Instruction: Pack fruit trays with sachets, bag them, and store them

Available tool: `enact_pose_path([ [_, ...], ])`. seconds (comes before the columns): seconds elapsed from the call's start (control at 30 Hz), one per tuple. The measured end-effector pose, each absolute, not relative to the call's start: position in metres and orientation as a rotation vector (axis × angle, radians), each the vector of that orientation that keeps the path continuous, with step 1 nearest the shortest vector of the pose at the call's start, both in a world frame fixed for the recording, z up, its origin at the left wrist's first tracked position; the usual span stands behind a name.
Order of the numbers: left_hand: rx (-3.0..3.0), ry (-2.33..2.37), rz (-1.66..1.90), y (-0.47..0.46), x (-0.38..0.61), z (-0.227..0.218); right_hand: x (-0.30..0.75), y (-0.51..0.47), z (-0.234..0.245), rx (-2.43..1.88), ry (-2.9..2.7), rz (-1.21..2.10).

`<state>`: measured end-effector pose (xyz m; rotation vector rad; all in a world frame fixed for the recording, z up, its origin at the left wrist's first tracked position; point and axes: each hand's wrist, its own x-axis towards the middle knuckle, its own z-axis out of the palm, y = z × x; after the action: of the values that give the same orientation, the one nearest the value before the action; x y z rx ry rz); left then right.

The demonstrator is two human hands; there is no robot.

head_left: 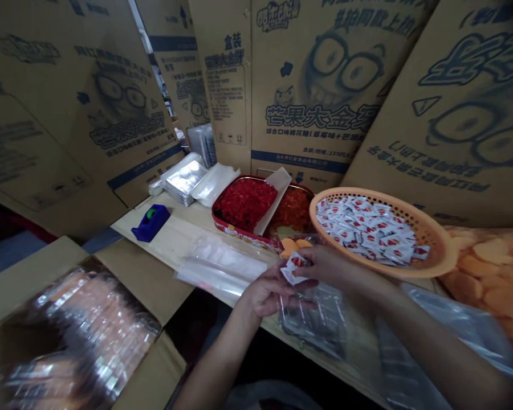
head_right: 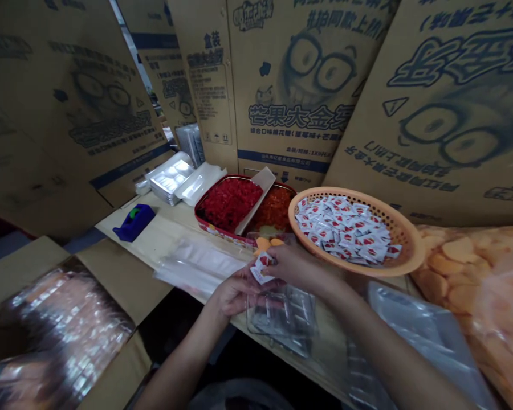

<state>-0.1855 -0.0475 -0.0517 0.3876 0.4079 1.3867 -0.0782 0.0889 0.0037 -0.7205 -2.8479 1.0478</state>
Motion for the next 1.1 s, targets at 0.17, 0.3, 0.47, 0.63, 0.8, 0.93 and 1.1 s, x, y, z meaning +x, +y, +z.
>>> enact_pose_path([
  [0.17, 0.377, 0.428, 1.398, -0.05, -0.188, -0.057, -0.073, 0.082, 0.005, -0.664, -2.737, 1.128],
  [0.3, 0.348, 0.421, 1.399, -0.052, -0.191, -0.056, -0.062, 0.082, 0.026, -0.701, -2.708, 1.122],
  [0.47, 0.313, 0.428, 1.419, -0.055, -0.198, -0.055, -0.05, 0.091, 0.032, -0.697, -2.804, 1.151],
  [0.63, 0.346, 0.462, 1.43, -0.058, -0.205, -0.06, -0.052, 0.092, 0.014, -0.583, -2.846, 1.131],
  [0.8, 0.364, 0.458, 1.462, -0.065, -0.213, -0.064, -0.061, 0.087, 0.019, -0.563, -2.82, 0.934],
  [0.93, 0.345, 0.461, 1.472, -0.07, -0.219, -0.067, -0.069, 0.075, 0.023, -0.447, -2.825, 0.96],
  [1.1, 0.297, 0.501, 1.545, -0.083, -0.23, -0.071, -0.095, 0.095, 0.008, -0.643, -2.694, 0.867],
])
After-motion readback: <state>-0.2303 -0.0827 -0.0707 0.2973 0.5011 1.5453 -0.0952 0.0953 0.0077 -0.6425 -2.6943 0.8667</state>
